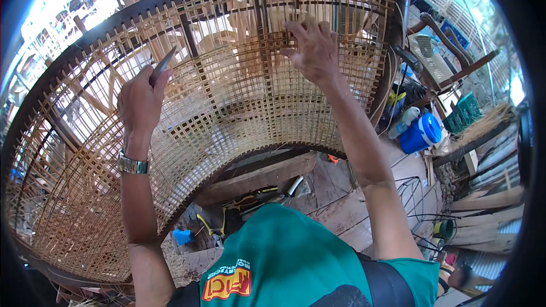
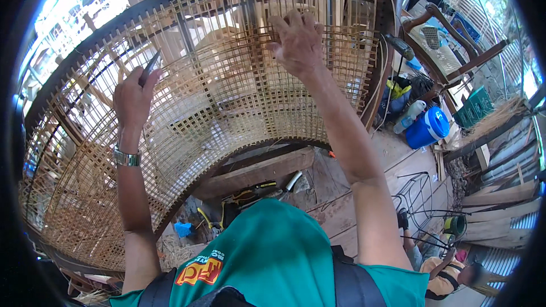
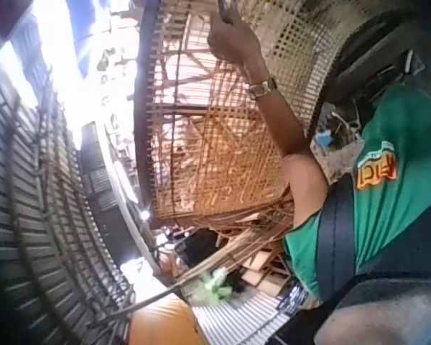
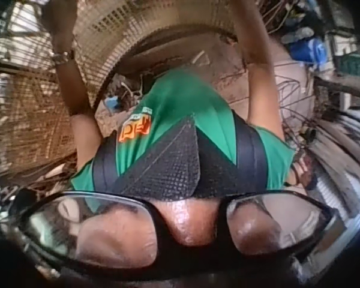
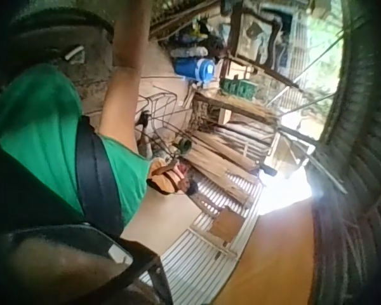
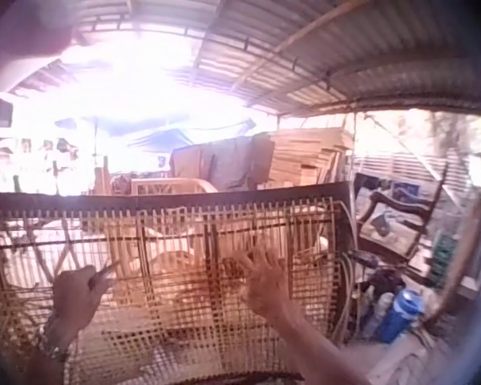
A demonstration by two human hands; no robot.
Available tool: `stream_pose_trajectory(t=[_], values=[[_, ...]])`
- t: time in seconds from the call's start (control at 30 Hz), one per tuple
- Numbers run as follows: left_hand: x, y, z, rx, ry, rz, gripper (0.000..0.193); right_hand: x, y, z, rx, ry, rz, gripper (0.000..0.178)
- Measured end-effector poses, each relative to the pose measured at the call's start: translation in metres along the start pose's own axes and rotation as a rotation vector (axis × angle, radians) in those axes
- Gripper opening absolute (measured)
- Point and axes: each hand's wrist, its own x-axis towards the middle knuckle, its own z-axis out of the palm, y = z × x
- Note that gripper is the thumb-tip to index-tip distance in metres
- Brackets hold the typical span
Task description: Weaving thin strips of rattan through the frame of a piece of furniture.
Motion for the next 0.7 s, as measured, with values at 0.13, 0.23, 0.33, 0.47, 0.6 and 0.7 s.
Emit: stream_pose_trajectory(t=[0.13,0.23,0.33,0.47,0.6,0.7], values=[[0.013,-0.022,-0.007,-0.015,0.033,0.015,0.058,0.003,-0.019,0.024,-0.062,0.041,0.04,0.073],[0.018,-0.034,-0.015,-0.04,0.03,0.038,0.055,0.005,-0.026,0.027,-0.025,0.034,0.047,0.067],[0.013,-0.037,-0.024,-0.049,0.001,0.045,0.05,0.008,-0.038,0.02,-0.023,-0.029,0.059,0.061],[-0.002,-0.046,-0.032,-0.073,-0.092,0.052,0.036,0.003,-0.049,0.01,-0.119,-0.022,0.048,0.067],[-0.014,-0.054,-0.036,-0.088,-0.078,0.088,0.032,-0.001,-0.054,-0.004,-0.157,-0.025,0.038,0.066],[-0.025,-0.048,-0.051,-0.075,-0.121,0.062,0.032,-0.015,-0.064,-0.018,-0.177,-0.048,0.032,0.071]])
